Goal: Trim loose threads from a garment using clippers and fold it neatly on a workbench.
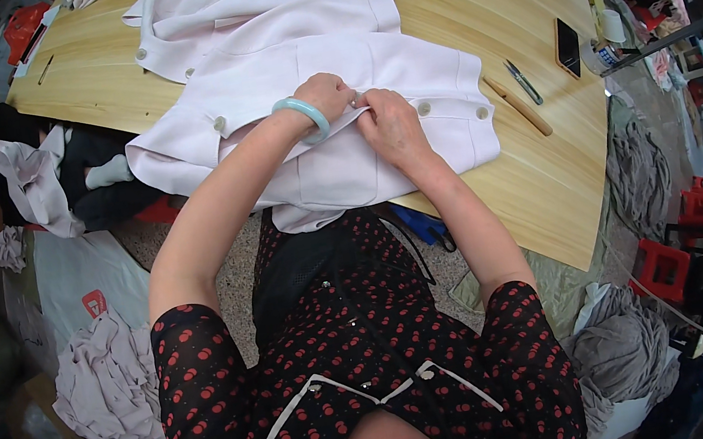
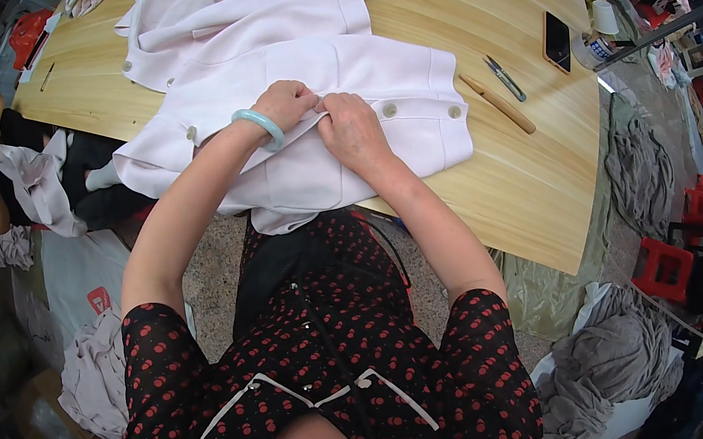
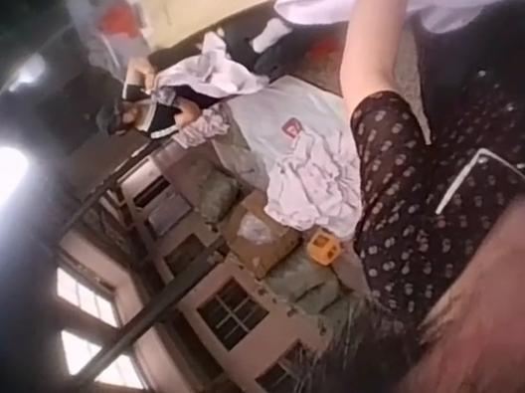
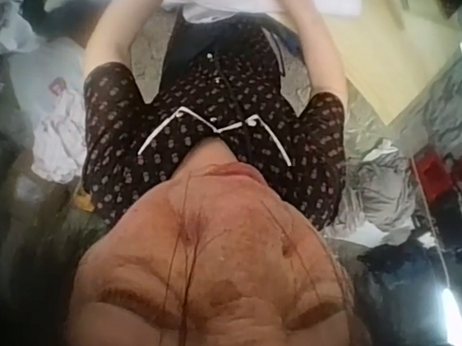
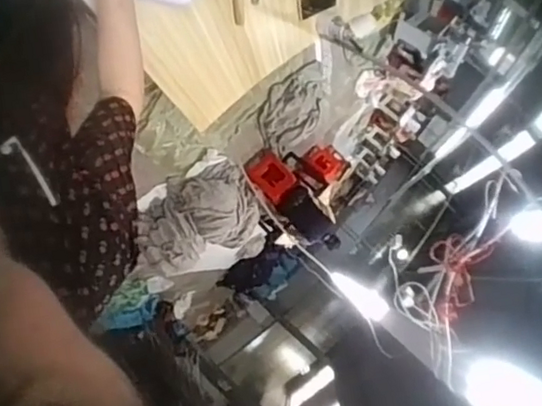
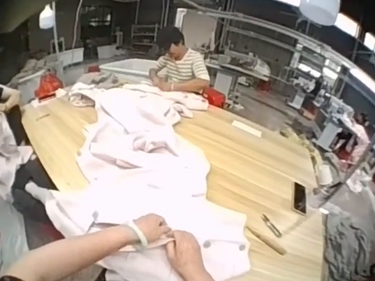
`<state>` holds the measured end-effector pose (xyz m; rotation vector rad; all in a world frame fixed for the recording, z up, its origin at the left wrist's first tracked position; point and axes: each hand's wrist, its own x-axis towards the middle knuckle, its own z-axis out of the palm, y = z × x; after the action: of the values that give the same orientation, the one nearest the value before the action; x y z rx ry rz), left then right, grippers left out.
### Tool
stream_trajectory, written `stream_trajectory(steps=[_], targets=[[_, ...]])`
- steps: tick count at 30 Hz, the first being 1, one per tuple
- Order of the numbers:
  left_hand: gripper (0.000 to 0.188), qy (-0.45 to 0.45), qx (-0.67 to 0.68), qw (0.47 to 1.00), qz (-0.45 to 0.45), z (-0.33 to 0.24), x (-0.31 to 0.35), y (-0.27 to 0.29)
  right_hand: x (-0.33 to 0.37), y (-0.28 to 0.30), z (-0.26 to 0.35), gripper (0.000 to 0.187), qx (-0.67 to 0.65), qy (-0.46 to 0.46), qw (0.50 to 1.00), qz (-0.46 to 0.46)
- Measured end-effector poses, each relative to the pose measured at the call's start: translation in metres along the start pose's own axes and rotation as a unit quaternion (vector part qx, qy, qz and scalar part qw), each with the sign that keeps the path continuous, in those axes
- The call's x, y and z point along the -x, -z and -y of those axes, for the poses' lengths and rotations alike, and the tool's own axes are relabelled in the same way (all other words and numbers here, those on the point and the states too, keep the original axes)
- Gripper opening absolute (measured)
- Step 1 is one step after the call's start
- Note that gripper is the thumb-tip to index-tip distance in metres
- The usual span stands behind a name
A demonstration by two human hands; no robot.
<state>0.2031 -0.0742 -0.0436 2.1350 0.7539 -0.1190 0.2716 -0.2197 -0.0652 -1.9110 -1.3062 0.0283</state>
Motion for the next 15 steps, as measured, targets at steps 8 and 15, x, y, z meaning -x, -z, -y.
stream_trajectory(steps=[8,15], targets=[[0.025,0.03,0.079,0.996,0.009,0.005,-0.004,-0.004,-0.002,-0.001,0.0,0.009,0.008,0.009,1.0,0.005],[0.027,-0.002,0.047,0.999,0.015,0.012,-0.006,-0.004,-0.002,0.004,0.002,0.014,0.127,-0.003,0.991,0.047]])
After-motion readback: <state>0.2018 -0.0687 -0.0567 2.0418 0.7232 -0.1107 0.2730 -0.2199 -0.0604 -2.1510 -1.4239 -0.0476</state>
